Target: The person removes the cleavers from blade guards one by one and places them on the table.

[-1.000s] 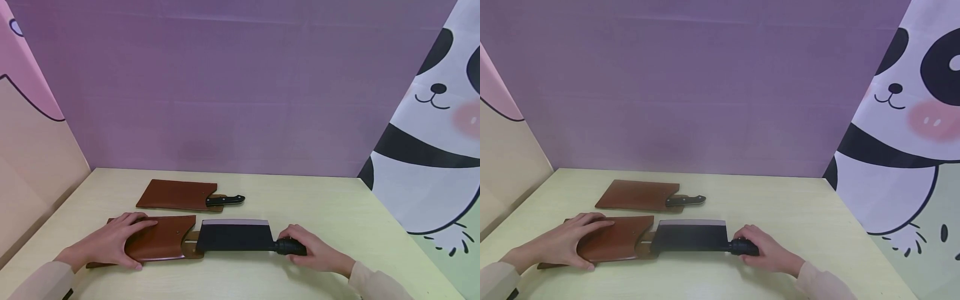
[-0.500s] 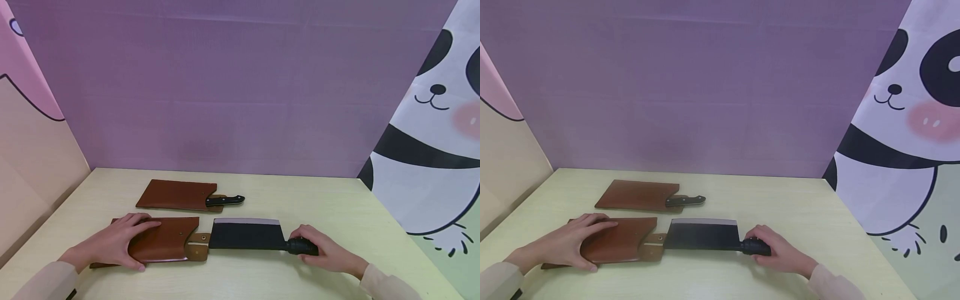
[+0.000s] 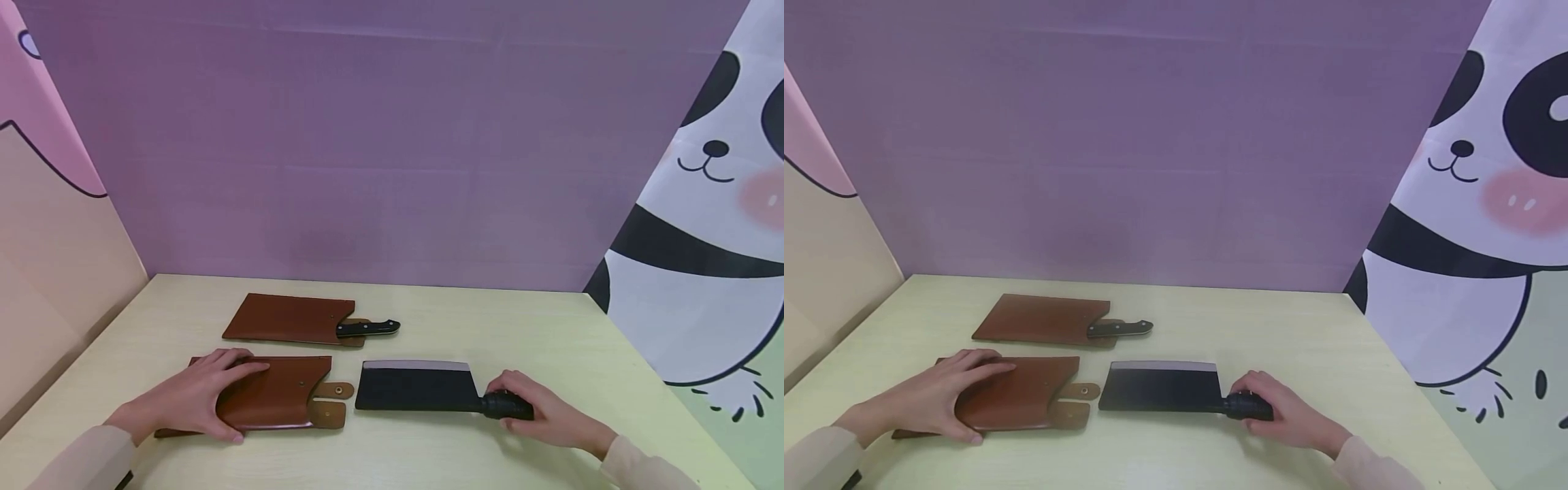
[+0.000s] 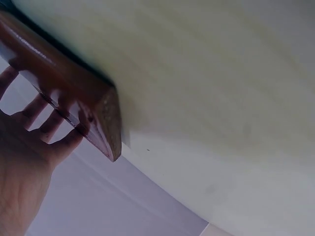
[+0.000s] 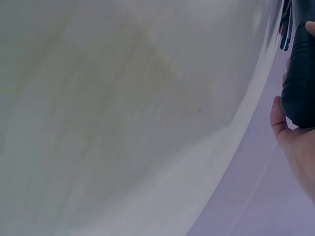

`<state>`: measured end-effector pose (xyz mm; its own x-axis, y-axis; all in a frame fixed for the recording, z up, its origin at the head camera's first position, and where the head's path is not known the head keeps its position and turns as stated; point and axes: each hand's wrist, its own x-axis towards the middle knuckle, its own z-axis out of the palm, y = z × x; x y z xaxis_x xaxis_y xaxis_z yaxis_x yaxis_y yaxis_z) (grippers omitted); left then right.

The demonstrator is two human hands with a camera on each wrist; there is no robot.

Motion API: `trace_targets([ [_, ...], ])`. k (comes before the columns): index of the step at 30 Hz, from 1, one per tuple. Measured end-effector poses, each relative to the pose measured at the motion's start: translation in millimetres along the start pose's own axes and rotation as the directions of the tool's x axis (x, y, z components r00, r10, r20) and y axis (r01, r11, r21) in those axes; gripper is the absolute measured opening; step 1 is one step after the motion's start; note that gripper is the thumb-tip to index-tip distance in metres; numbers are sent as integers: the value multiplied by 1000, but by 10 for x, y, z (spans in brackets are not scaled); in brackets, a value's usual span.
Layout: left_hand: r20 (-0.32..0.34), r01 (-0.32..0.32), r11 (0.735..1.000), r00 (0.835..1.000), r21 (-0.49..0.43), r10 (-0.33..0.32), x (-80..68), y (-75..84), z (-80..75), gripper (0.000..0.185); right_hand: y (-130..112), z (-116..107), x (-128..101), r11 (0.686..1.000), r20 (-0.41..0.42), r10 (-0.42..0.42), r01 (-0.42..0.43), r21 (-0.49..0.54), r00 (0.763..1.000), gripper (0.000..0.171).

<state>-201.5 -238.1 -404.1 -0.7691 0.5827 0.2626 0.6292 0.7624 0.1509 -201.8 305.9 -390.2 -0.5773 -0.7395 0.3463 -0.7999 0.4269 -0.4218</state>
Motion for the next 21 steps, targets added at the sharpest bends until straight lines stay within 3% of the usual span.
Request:
trace_targets([
  [21,28,-21,1000,999,10,20,90,36,17,95,117,-70,-186,996,-34,-90,90,17,995,42],
])
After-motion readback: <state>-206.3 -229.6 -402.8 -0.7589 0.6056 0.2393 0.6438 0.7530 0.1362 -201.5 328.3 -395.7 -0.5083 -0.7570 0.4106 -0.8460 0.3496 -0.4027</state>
